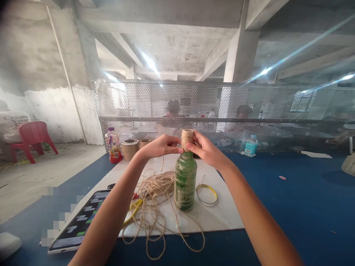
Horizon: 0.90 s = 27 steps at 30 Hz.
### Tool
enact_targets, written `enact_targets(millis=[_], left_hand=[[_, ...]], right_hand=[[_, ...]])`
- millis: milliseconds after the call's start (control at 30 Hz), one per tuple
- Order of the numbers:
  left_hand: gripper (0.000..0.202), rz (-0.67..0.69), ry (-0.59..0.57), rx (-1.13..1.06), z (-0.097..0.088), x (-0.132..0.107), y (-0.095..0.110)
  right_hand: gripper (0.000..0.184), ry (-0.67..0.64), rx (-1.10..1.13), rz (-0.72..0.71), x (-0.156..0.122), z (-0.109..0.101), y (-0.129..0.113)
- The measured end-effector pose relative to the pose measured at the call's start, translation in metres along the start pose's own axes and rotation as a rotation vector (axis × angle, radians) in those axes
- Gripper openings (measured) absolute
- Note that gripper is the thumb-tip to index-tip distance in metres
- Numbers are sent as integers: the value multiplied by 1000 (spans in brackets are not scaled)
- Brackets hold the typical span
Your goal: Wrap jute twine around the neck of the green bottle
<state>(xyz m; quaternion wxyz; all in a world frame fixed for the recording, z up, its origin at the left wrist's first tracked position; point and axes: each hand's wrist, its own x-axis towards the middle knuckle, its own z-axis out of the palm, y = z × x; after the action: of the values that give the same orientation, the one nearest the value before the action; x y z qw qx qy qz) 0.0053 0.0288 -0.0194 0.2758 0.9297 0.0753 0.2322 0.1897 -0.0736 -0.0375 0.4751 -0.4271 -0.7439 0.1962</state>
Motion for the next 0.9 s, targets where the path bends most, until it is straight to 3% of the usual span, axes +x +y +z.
enact_targets(millis=[100, 233, 567, 900], left_hand=[[31, -5, -12, 10, 0, 0, 1], [29, -14, 8, 53, -1, 0, 4], [33, 1, 7, 72, -2, -2, 3], [35, 57, -43, 10, -3, -3, 0]], right_hand=[[50, -19, -49, 34, -2, -1, -4], [54, 123, -309, 77, -1, 2, -9], [40, 0, 70, 21, -1, 3, -5], [53, 30, -167, 44, -1, -1, 0]])
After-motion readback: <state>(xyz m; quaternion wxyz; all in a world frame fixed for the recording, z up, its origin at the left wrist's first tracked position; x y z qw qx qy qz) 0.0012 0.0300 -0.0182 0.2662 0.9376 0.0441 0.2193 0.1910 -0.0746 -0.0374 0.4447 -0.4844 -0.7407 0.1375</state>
